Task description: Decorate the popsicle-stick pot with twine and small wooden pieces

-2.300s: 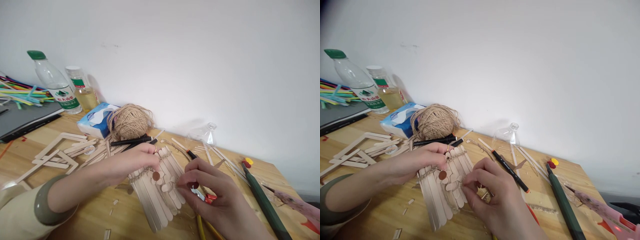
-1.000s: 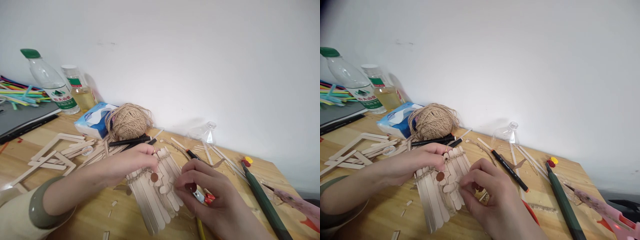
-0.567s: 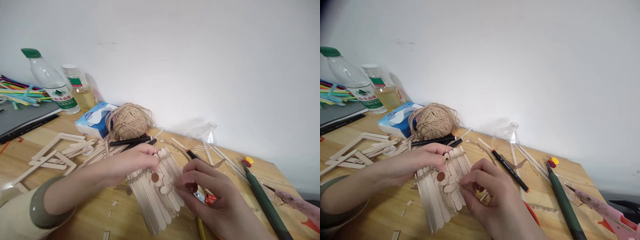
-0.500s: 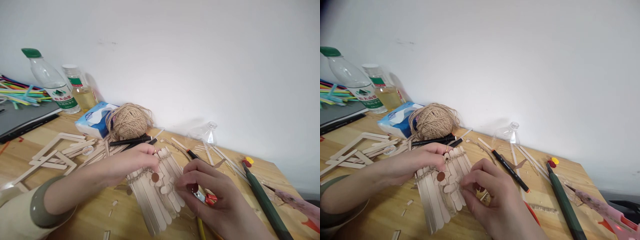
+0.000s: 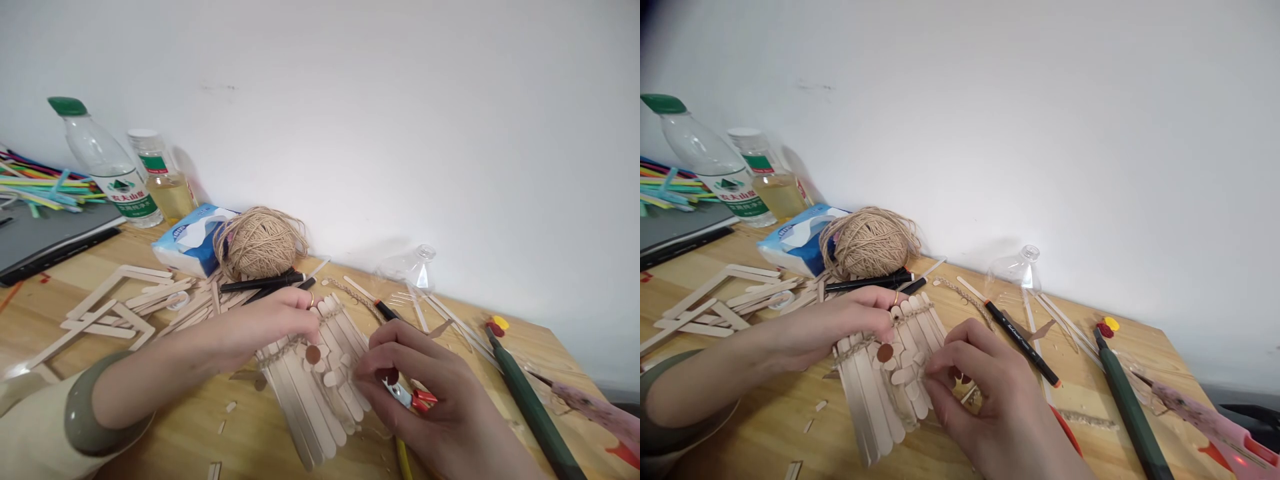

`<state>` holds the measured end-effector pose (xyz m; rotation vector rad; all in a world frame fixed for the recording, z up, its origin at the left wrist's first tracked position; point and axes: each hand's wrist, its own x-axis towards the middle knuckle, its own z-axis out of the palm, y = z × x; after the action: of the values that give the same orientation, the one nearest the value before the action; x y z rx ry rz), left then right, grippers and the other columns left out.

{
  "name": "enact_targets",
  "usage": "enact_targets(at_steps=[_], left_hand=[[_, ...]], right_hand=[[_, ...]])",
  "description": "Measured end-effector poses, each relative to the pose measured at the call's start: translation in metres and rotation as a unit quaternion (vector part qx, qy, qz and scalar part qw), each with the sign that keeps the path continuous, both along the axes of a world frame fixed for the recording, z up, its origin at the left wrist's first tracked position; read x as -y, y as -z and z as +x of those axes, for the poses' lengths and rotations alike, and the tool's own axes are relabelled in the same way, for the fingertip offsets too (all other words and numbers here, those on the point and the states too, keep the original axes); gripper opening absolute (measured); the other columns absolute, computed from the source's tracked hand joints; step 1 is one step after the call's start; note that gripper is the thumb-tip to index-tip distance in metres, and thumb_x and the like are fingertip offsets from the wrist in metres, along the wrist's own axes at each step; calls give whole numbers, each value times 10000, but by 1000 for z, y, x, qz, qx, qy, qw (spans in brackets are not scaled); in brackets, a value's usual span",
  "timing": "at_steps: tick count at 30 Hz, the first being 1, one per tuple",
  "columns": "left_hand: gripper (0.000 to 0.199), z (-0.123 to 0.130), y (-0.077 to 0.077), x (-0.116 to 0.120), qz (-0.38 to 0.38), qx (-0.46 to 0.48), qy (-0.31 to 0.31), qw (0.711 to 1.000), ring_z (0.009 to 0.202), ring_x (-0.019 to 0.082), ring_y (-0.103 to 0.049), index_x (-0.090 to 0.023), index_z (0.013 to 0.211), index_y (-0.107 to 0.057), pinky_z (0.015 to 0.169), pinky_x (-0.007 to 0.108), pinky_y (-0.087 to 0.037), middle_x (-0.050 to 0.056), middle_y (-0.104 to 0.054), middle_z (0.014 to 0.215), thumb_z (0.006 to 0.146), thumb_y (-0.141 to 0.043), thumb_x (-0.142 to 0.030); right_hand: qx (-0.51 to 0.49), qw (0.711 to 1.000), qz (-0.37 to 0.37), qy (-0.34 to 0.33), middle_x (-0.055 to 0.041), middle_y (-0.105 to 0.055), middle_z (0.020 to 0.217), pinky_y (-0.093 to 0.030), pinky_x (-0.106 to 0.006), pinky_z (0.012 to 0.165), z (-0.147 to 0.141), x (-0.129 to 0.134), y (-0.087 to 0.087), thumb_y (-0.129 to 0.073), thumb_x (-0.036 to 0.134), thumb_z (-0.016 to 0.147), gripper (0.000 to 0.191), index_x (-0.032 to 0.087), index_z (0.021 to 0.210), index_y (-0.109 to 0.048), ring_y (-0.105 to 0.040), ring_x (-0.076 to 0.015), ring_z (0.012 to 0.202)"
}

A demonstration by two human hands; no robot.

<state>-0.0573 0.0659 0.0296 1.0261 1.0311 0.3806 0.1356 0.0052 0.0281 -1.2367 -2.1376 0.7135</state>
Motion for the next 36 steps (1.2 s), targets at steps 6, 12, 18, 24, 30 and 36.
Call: enact_targets(at_steps=[6, 12, 18, 24, 30, 36], left_hand=[[182, 0, 0, -1, 3, 5, 8, 1000, 648, 141, -510, -161, 747, -618, 592, 248, -396, -8, -586, 669, 582, -541, -153], [193, 0, -1, -1, 8, -1, 9, 1000, 681, 157, -521, -168, 755, -621, 650, 273, -412, -4, -593, 708, 579, -544, -160], [182, 1, -2, -1, 6, 25, 20, 999, 623, 130, -502, -161, 719, -620, 596, 241, -400, -11, -574, 646, 571, -519, -130], [186, 1, -3, -1, 7, 24, 15, 1000, 630, 125, -511, -166, 724, -624, 595, 235, -404, -14, -586, 665, 571, -527, -124], [67, 1, -4, -1, 13, 27, 17, 999, 588, 96, -496, -165, 535, -547, 584, 213, -388, -34, -579, 616, 578, -529, -116], [89, 1, -3, -1, 6, 35, 14, 999, 589, 87, -506, -158, 508, -548, 581, 200, -403, -35, -598, 642, 580, -530, -110]], right_hand=[[-10, 1000, -6, -11, 3, -545, 775, -468, -210, 603, -3, 2, -5, -558, 60, 771, 155, 205, 726, -589, -555, -107, 672], [-3, 1000, -10, -20, -2, -548, 783, -465, -220, 577, -5, 2, -2, -559, 87, 792, 154, 218, 753, -628, -561, -109, 658], [-16, 1000, -13, -18, 6, -536, 774, -444, -202, 576, -6, 2, 1, -549, 55, 788, 168, 202, 730, -606, -546, -93, 653], [-12, 1000, -14, -22, 5, -535, 785, -443, -202, 593, -6, 2, 2, -548, 49, 791, 162, 197, 748, -601, -544, -91, 669], [-11, 1000, -7, -17, 8, -547, 772, -454, -203, 585, -7, 2, 0, -550, 55, 794, 165, 200, 734, -601, -548, -91, 650], [-17, 1000, -3, -21, 8, -556, 773, -464, -197, 584, -5, 2, 1, -559, 55, 788, 164, 204, 747, -613, -558, -93, 650]])
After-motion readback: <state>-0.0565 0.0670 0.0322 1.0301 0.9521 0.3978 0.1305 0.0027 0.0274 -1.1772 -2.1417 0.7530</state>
